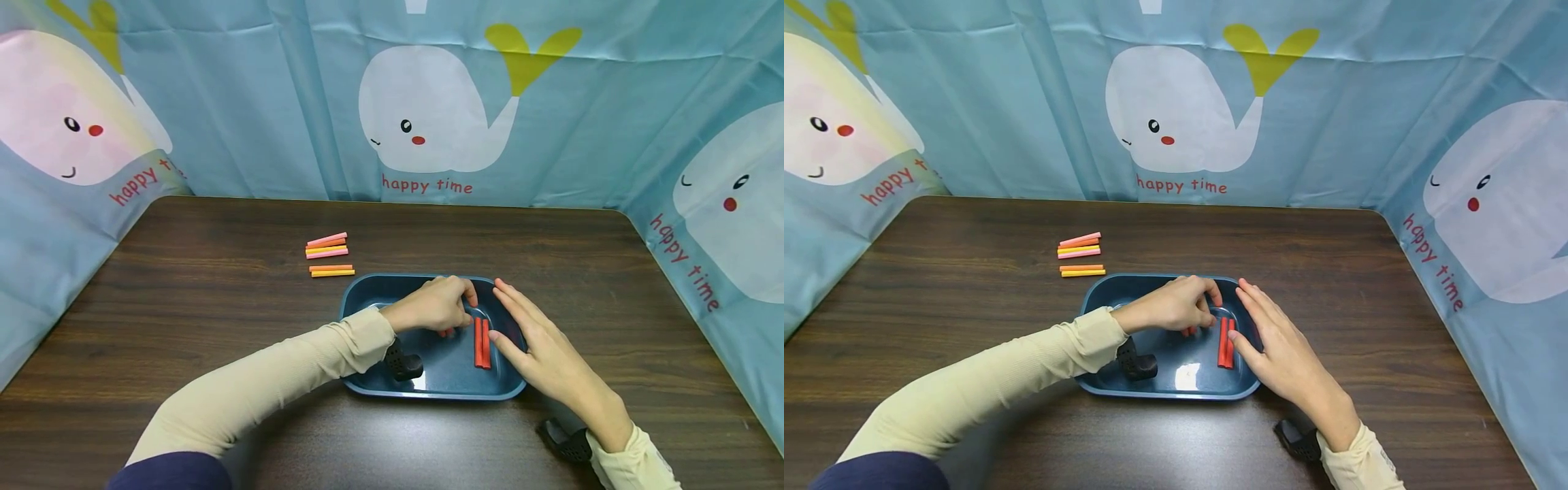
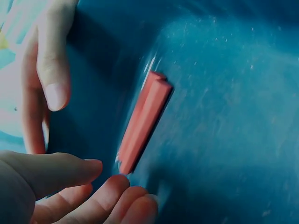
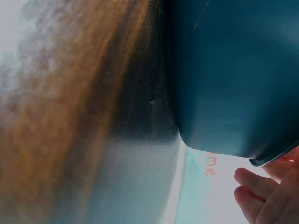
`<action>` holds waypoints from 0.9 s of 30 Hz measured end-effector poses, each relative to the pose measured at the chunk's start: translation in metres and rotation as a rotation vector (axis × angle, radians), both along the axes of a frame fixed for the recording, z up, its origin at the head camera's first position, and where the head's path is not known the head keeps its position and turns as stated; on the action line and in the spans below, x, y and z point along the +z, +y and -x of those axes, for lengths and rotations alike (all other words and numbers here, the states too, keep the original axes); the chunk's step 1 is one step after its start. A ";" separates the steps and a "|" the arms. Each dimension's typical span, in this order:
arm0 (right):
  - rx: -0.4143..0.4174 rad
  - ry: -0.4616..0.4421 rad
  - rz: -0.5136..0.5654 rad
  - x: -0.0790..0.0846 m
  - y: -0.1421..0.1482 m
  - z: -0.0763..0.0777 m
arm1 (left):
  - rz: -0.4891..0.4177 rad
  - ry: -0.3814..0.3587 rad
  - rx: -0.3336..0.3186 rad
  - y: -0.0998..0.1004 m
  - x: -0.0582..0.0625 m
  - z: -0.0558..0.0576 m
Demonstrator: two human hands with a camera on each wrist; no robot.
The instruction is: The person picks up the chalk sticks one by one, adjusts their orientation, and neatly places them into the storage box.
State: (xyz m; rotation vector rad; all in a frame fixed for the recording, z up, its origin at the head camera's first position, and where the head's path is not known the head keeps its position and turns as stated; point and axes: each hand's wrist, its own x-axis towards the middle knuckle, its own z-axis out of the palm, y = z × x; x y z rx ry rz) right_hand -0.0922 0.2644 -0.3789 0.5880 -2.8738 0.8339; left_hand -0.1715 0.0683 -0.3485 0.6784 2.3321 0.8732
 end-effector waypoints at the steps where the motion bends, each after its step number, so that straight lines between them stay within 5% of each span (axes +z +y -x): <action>1: 0.001 0.000 0.002 0.000 0.000 0.000 | -0.005 0.006 -0.006 -0.002 0.001 0.001; 13: 0.001 -0.027 0.001 -0.001 0.001 0.001 | -0.071 0.058 -0.018 -0.023 0.020 0.005; 27: -0.001 -0.018 -0.008 -0.001 0.002 0.001 | -0.060 0.122 -0.035 -0.038 0.026 0.006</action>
